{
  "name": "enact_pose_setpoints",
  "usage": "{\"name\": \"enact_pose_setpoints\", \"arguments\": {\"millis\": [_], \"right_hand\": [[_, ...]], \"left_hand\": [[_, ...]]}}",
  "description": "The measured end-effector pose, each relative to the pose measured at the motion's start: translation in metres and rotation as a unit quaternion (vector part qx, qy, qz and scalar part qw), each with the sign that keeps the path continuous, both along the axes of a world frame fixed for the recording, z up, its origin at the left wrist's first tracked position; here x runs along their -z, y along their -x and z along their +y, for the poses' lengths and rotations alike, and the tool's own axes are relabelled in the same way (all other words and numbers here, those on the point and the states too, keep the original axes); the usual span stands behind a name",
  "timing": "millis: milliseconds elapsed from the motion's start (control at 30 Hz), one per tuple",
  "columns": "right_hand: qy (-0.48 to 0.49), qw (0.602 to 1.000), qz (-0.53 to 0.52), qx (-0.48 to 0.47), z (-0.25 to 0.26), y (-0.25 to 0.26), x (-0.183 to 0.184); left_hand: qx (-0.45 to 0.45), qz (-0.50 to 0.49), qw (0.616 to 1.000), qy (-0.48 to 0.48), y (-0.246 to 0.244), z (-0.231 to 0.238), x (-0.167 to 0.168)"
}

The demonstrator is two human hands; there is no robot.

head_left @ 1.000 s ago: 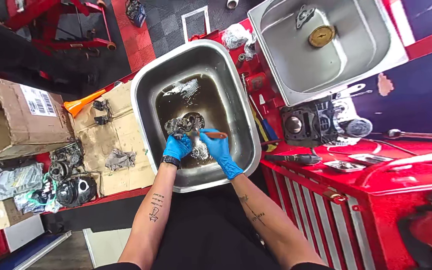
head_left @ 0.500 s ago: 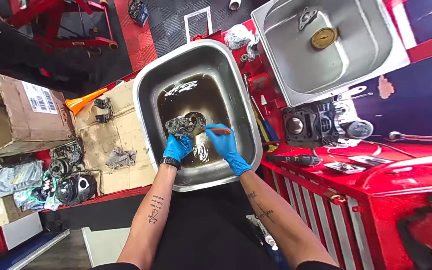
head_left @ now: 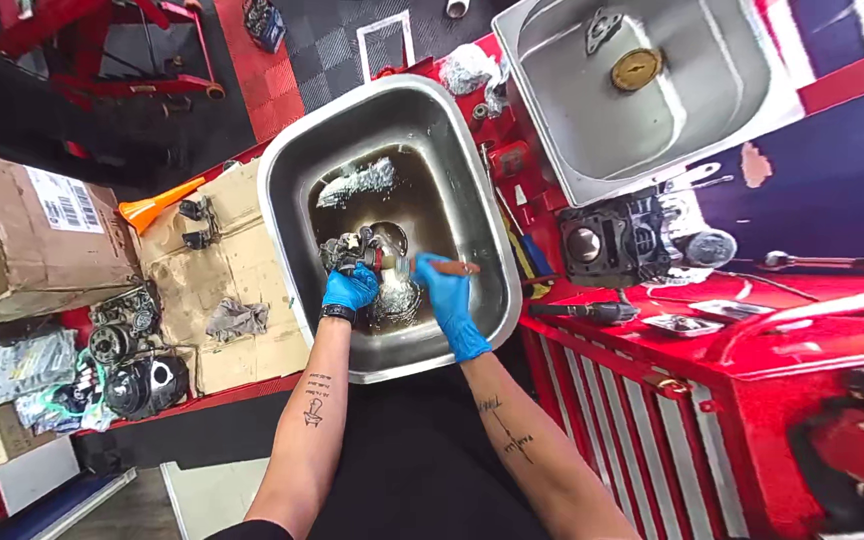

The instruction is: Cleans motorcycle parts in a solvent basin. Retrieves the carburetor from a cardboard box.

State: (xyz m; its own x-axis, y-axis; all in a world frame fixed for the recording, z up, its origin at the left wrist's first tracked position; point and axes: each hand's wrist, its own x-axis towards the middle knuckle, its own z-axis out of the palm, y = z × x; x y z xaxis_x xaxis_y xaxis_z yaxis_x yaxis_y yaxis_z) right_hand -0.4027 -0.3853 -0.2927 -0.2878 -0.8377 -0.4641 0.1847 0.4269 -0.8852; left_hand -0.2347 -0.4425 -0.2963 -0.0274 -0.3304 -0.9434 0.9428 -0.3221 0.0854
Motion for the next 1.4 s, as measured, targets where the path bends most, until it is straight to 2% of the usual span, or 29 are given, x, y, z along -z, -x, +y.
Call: {"name": "enact_pose_setpoints", "arguments": {"millis": [67, 167, 233, 300, 367, 433, 500, 533, 600, 667, 700, 767, 800, 833, 900, 933, 1000, 1067, 1133, 1200, 1300, 1400], "right_hand": [[-0.004, 1.000, -0.008, -0.014, -0.016, 0.001, 0.003], [-0.009, 0.999, 0.037, -0.021, -0.037, 0.014, 0.017], [0.006, 0.997, 0.020, -0.070, -0.038, 0.009, 0.008], [0.044, 0.984, 0.126, -0.116, -0.033, 0.007, 0.009], [0.116, 0.946, 0.281, -0.109, -0.034, 0.018, 0.027], [0.106, 0.925, 0.330, -0.153, -0.028, 0.025, 0.028], [0.075, 0.940, 0.272, -0.192, -0.021, 0.021, 0.008], [0.062, 0.961, 0.212, -0.167, -0.019, 0.014, -0.002], [0.050, 0.991, 0.079, -0.095, -0.017, -0.007, -0.014], [0.023, 0.995, 0.046, -0.087, -0.018, -0.019, -0.009], [0.011, 0.992, 0.081, -0.099, -0.014, -0.018, -0.002], [0.049, 0.969, 0.214, -0.110, -0.013, 0.000, 0.009], [0.075, 0.947, 0.289, -0.121, -0.009, 0.012, 0.014], [0.080, 0.923, 0.345, -0.150, -0.005, 0.022, 0.017], [0.037, 0.893, 0.361, -0.265, -0.005, 0.034, 0.015], [0.020, 0.899, 0.329, -0.288, -0.010, 0.034, 0.010], [0.008, 0.958, 0.179, -0.223, -0.026, 0.024, -0.004], [0.022, 0.982, 0.049, -0.180, -0.045, 0.003, -0.011], [0.014, 0.981, 0.068, -0.183, -0.063, -0.007, -0.003], [0.013, 0.981, 0.101, -0.163, -0.073, -0.002, 0.002], [-0.003, 0.969, 0.071, -0.237, -0.069, 0.001, -0.001], [-0.009, 0.975, 0.104, -0.194, -0.075, 0.001, -0.003]], "left_hand": [[-0.035, 0.007, 0.999, -0.001, -0.003, 0.008, 0.003], [-0.067, 0.028, 0.997, 0.000, -0.008, 0.007, 0.008], [-0.089, 0.028, 0.996, -0.005, -0.014, 0.009, 0.012], [-0.122, 0.029, 0.992, -0.006, -0.014, 0.013, 0.017], [-0.128, 0.019, 0.992, -0.013, -0.014, 0.012, 0.018], [-0.075, -0.014, 0.997, -0.024, -0.016, 0.017, 0.014], [0.060, -0.053, 0.996, -0.028, -0.016, 0.022, 0.002], [0.146, -0.081, 0.985, -0.030, -0.017, 0.025, -0.006], [0.334, -0.185, 0.924, -0.024, -0.019, 0.040, -0.021], [0.469, -0.361, 0.804, 0.053, -0.022, 0.054, -0.032], [0.502, -0.471, 0.715, 0.119, -0.028, 0.060, -0.037], [0.520, -0.650, 0.500, 0.238, -0.044, 0.050, -0.041], [0.538, -0.683, 0.414, 0.268, -0.052, 0.042, -0.042], [0.572, -0.687, 0.353, 0.277, -0.058, 0.030, -0.045], [0.665, -0.644, 0.273, 0.262, -0.062, -0.001, -0.049], [0.710, -0.614, 0.241, 0.247, -0.060, -0.018, -0.048], [0.784, -0.544, 0.197, 0.223, -0.055, -0.040, -0.038], [0.833, -0.486, 0.167, 0.204, -0.048, -0.050, -0.023], [0.847, -0.471, 0.158, 0.191, -0.043, -0.052, -0.011], [0.842, -0.477, 0.168, 0.187, -0.041, -0.052, -0.006], [0.846, -0.470, 0.178, 0.178, -0.042, -0.050, -0.008], [0.849, -0.469, 0.172, 0.172, -0.040, -0.052, -0.008]]}}
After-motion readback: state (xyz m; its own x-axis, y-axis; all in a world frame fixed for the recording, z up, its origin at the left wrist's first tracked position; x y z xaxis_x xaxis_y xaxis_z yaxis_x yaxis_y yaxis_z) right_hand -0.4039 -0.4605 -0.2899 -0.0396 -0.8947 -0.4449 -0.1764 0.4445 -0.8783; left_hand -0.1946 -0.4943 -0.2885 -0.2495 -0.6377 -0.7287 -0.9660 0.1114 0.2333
